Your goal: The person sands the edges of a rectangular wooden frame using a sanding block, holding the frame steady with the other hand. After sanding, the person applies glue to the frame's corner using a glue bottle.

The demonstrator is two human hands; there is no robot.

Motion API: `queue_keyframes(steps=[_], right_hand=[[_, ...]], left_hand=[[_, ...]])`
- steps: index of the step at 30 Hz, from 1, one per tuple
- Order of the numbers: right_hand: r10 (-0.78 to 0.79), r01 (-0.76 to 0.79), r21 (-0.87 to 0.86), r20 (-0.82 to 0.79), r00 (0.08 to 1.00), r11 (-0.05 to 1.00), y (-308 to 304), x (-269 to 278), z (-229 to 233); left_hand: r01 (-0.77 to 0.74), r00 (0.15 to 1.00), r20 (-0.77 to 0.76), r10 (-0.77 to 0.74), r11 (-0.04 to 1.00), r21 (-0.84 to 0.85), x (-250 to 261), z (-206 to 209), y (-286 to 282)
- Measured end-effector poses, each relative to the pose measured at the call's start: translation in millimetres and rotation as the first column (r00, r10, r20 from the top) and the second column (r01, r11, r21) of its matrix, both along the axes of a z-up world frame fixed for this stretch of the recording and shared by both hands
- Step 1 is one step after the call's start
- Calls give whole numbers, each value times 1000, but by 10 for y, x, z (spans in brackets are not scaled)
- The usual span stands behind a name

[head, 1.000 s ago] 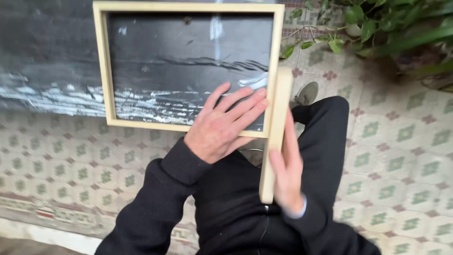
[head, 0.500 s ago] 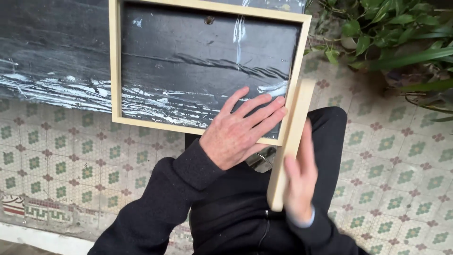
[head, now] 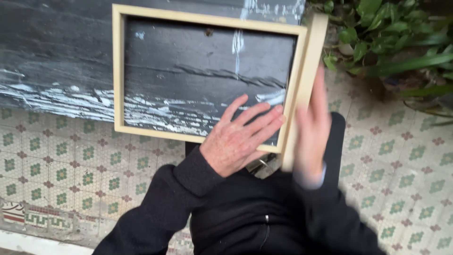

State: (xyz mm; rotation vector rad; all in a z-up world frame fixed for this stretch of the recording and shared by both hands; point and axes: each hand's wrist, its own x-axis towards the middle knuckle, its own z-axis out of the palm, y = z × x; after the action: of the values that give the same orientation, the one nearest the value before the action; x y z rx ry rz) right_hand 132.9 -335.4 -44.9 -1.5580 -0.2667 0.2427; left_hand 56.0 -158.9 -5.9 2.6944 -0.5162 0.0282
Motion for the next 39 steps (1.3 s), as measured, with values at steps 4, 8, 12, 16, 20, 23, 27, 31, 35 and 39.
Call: queue_keyframes(steps=[4,8,12,16,20,23,27,31,35,39], right_hand=[[65,-82,96,162,985,992,210,663,-14],[34,-33,-54,19,999,998,-132,-327,128],[18,-18,0,-5,1000,1000,36,73,-40],[68,-85,137,126,990,987,218,821,-95],[26,-27,29,39,999,999,-81,-98,-40],[10,-4,95,-65,998,995,-128,-295,-91],[-12,8,182,22,1000,983,226,641,-96],[3,-13,154,62,998,988,142,467,-36],[24,-8,112,-150,988,994,-276,-748,-39],[32,-4,240,-113,993,971,100,202,-156]], left_hand=[[-6,1000,4,6,1000,1,-27,45,-16],[-11,1000,19,12,1000,-20,2,20,-12],[-9,1000,5,9,1000,-8,19,22,18],[11,1000,-19,-11,1000,-18,16,71,-32],[-1,1000,-12,1,1000,-29,43,25,8],[-1,1000,-23,0,998,-59,16,11,-7],[53,996,-61,-57,996,-66,39,178,17],[51,993,-103,-55,998,-45,111,217,2],[31,990,-137,-36,999,-35,111,221,-9],[65,981,-183,-66,998,-11,169,264,-27]])
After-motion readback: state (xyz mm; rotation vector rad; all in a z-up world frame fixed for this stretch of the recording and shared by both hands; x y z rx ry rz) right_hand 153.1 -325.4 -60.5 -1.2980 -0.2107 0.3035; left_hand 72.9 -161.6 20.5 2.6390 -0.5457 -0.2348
